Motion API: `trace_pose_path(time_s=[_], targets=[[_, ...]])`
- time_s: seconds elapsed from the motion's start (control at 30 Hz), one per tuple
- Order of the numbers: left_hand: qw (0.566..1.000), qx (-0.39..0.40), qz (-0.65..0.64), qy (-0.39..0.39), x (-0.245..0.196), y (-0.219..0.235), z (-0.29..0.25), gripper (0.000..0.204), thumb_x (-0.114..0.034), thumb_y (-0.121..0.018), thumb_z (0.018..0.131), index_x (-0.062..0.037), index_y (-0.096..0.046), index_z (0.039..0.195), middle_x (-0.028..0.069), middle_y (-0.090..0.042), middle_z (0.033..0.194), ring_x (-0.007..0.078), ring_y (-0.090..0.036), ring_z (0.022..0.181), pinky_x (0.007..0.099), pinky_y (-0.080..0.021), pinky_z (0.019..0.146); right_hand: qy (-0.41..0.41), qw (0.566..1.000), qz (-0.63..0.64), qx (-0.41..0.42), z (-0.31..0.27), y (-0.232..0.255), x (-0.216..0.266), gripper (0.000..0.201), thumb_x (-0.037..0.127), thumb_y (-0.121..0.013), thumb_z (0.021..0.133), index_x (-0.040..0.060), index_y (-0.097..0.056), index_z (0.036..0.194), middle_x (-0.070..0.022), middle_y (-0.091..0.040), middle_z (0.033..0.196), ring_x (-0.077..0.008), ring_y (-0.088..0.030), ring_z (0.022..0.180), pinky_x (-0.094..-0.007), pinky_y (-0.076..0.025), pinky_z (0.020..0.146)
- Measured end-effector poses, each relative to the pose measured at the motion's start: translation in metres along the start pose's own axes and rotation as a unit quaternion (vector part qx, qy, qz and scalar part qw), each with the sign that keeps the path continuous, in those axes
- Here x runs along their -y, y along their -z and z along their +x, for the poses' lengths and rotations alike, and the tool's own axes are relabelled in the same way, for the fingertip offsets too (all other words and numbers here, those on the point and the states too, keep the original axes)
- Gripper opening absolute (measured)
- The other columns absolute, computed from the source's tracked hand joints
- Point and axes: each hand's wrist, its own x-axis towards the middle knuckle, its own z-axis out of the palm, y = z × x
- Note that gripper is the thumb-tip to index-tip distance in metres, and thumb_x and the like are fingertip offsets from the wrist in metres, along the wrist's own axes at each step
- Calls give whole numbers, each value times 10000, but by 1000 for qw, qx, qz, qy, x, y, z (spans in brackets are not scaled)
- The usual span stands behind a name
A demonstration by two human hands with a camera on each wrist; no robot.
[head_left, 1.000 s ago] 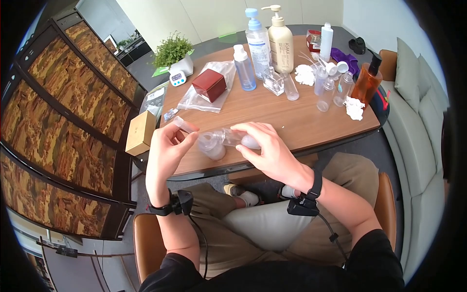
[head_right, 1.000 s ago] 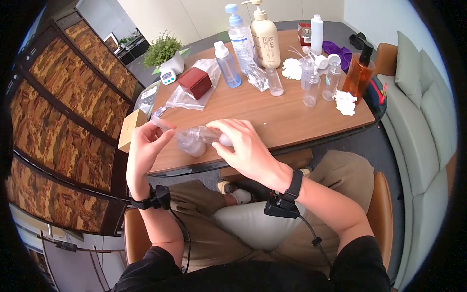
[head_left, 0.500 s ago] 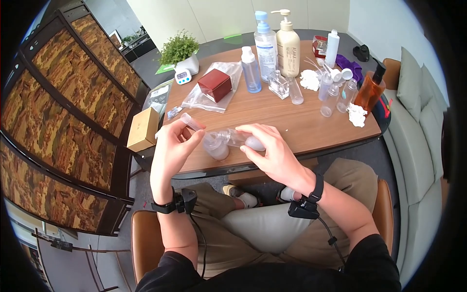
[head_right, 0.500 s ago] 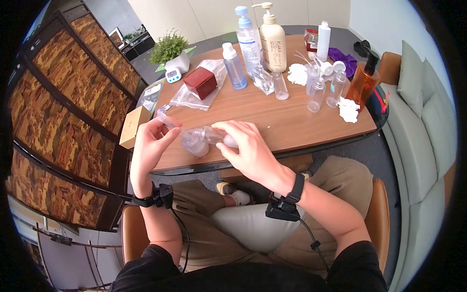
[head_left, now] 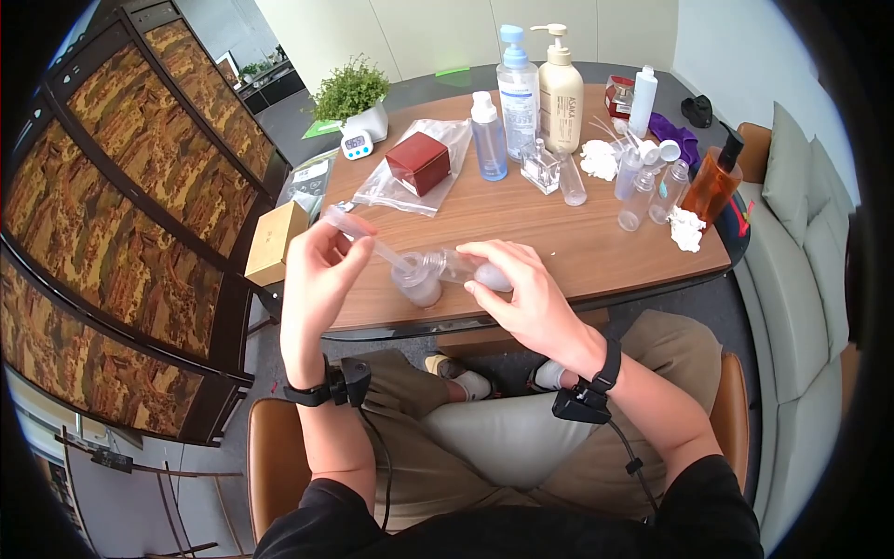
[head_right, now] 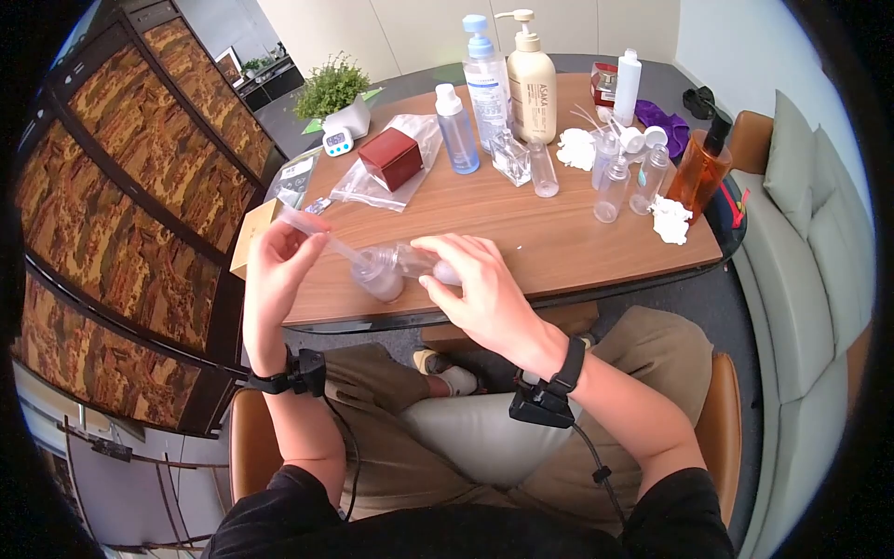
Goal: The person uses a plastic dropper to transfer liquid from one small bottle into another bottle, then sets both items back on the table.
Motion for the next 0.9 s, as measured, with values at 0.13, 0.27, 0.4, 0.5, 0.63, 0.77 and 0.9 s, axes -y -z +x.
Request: trace_pose_path(time_s=[0.13, 0.27, 0.4, 0.5, 0.63, 0.77, 0.9], targets=[[996, -38, -75, -34, -9, 11, -4, 118, -40, -718, 1040, 1, -739, 1149, -29, -697, 1009, 31, -565, 858, 217, -435, 755, 1, 1000, 3, 1, -1, -1, -1, 389, 113, -753, 993, 37, -676, 1366, -149, -746, 1255, -341, -683, 1219, -455, -462, 1135], [990, -69, -108, -63, -10, 14, -5, 124, -37, -726, 1049, 2, -739, 1166, -20, -700, 1018, 42, -576, 885, 223, -439, 786, 8, 1000, 1, -5, 0, -2, -3, 387, 114, -754, 993, 34, -676, 1364, -148, -747, 1252, -338, -684, 1221, -455, -463, 1135], [988, -82, -118, -63, -11, 13, -6, 126, -27, -718, 1050, 6, -739, 1169, -19, -699, 1019, 45, -575, 891, 225, -440, 794, 8, 1000, 0, -3, 0, -1, -1, 365, 133, -730, 1002, 49, -676, 1353, -141, -745, 1256, -340, -682, 1230, -467, -451, 1138], [987, -69, -122, -77, -10, 6, -4, 121, -29, -718, 1051, 6, -742, 1164, -15, -701, 1036, 43, -579, 900, 221, -443, 797, 6, 1000, -1, 3, 0, -2, -3, 363, 135, -729, 1004, 48, -673, 1353, -142, -746, 1262, -341, -683, 1237, -468, -446, 1144], [991, -39, -108, -72, -7, -1, -1, 132, -38, -719, 1053, 2, -744, 1177, -1, -711, 1088, 42, -593, 929, 221, -465, 825, 6, 1000, 0, 5, 0, -1, -3, 359, 139, -728, 1007, 47, -672, 1350, -141, -748, 1265, -342, -682, 1240, -470, -439, 1150], [992, -37, -100, -66, -7, -1, -2, 143, -45, -726, 1051, 5, -746, 1183, 7, -724, 1110, 43, -595, 930, 221, -472, 823, 11, 1000, -6, -5, 0, -2, -3, 375, 115, -755, 990, 35, -680, 1348, -137, -753, 1237, -339, -689, 1210, -454, -462, 1133], [992, -36, -99, -62, -8, -2, -2, 145, -49, -728, 1051, 9, -745, 1183, 9, -727, 1116, 42, -597, 931, 221, -473, 822, 7, 1000, -6, -2, 0, -1, -2, 378, 115, -753, 992, 38, -679, 1355, -135, -752, 1248, -339, -684, 1220, -454, -461, 1137]])
